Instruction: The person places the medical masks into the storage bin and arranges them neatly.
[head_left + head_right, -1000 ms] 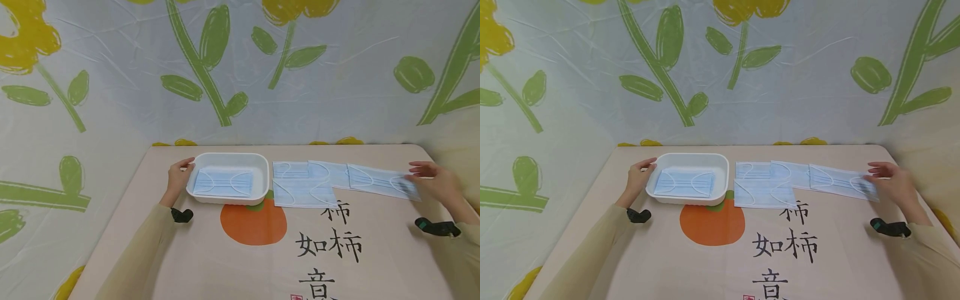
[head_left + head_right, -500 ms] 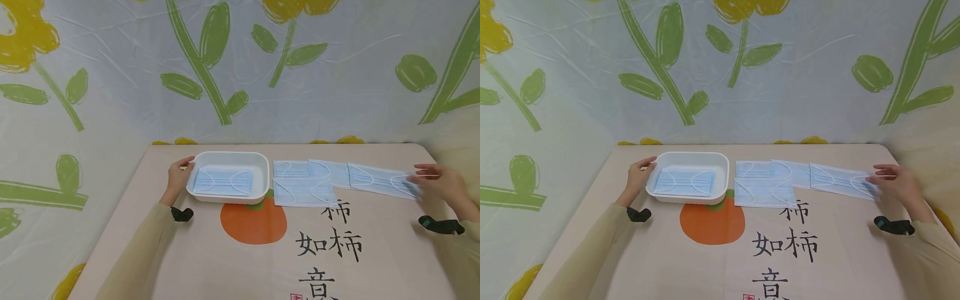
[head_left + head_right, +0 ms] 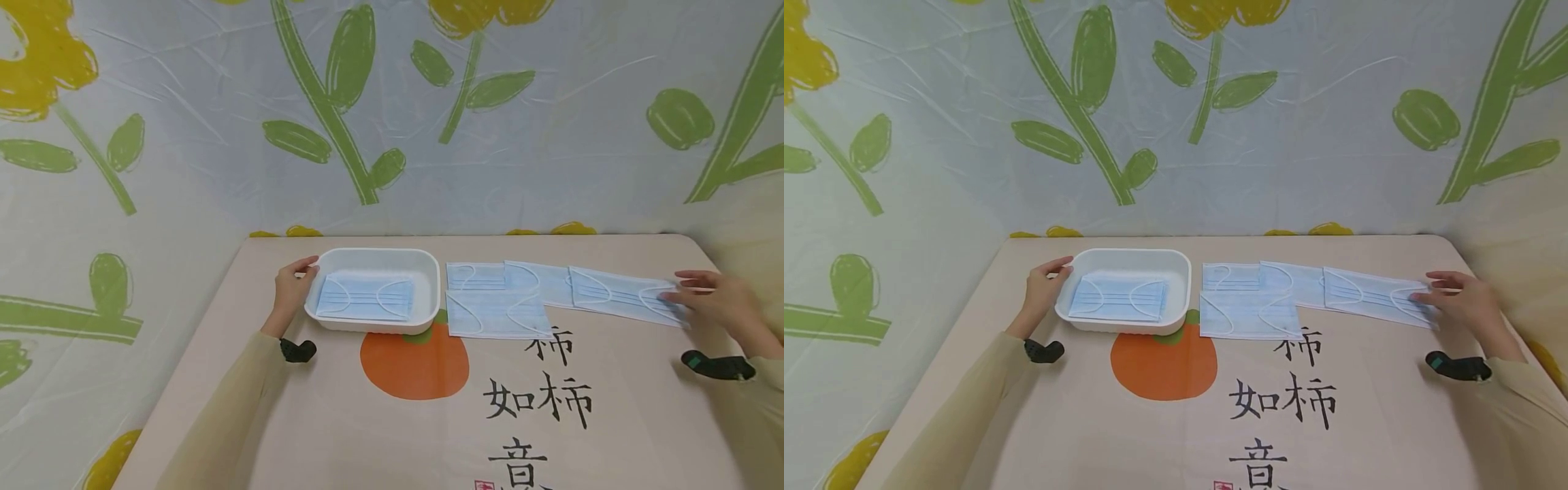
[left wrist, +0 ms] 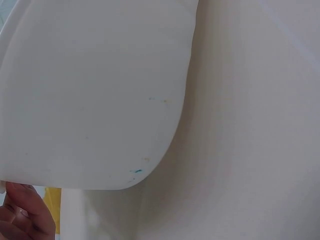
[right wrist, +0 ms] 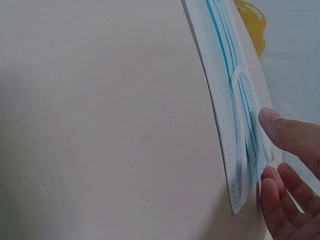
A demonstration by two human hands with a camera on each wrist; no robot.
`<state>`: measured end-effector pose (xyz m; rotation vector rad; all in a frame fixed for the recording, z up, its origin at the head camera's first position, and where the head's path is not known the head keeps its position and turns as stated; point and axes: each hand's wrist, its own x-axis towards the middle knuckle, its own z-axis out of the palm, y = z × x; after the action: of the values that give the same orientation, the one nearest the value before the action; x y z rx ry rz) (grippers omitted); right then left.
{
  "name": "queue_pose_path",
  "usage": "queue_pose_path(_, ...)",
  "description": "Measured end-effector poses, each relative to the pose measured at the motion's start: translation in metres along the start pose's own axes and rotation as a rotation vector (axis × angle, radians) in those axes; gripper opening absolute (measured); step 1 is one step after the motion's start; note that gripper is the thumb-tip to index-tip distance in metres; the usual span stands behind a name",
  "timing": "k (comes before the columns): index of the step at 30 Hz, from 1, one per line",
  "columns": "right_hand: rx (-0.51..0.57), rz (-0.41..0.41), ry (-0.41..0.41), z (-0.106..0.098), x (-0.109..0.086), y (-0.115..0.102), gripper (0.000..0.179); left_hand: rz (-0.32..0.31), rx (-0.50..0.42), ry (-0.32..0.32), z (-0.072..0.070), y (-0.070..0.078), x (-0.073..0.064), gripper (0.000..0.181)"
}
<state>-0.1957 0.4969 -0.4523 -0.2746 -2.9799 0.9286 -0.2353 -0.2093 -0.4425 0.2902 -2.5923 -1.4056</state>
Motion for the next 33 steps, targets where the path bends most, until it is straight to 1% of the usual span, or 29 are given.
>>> queue_pose_path(4,0.018,0.026,-0.020,0.001,-0.001,0.001,0.072,-0.008,0.000,-0.009,0.001,0.000,0.001,0.031)
queue_pose_path(8,0.039,0.036,-0.035,0.002,0.001,0.008,0.077,-0.005,0.001,-0.012,0.001,0.000,0.000,0.031)
queue_pose_path(13,0.023,0.049,-0.068,0.003,0.006,0.014,0.079,0.004,0.005,0.000,0.001,0.001,-0.001,0.030)
queue_pose_path(18,0.020,0.055,-0.071,0.005,0.008,0.017,0.079,0.007,0.012,0.004,0.002,-0.001,0.000,0.030)
queue_pose_path(25,0.060,0.041,-0.066,0.004,0.007,0.017,0.073,0.012,0.007,0.002,0.002,-0.002,0.002,0.030)
queue_pose_path(27,0.064,0.042,-0.069,0.004,0.007,0.017,0.075,0.017,0.004,0.002,0.002,-0.001,0.002,0.030)
queue_pose_path(33,0.039,0.028,-0.071,0.005,0.008,0.015,0.066,0.018,0.000,0.001,0.000,-0.002,0.001,0.030)
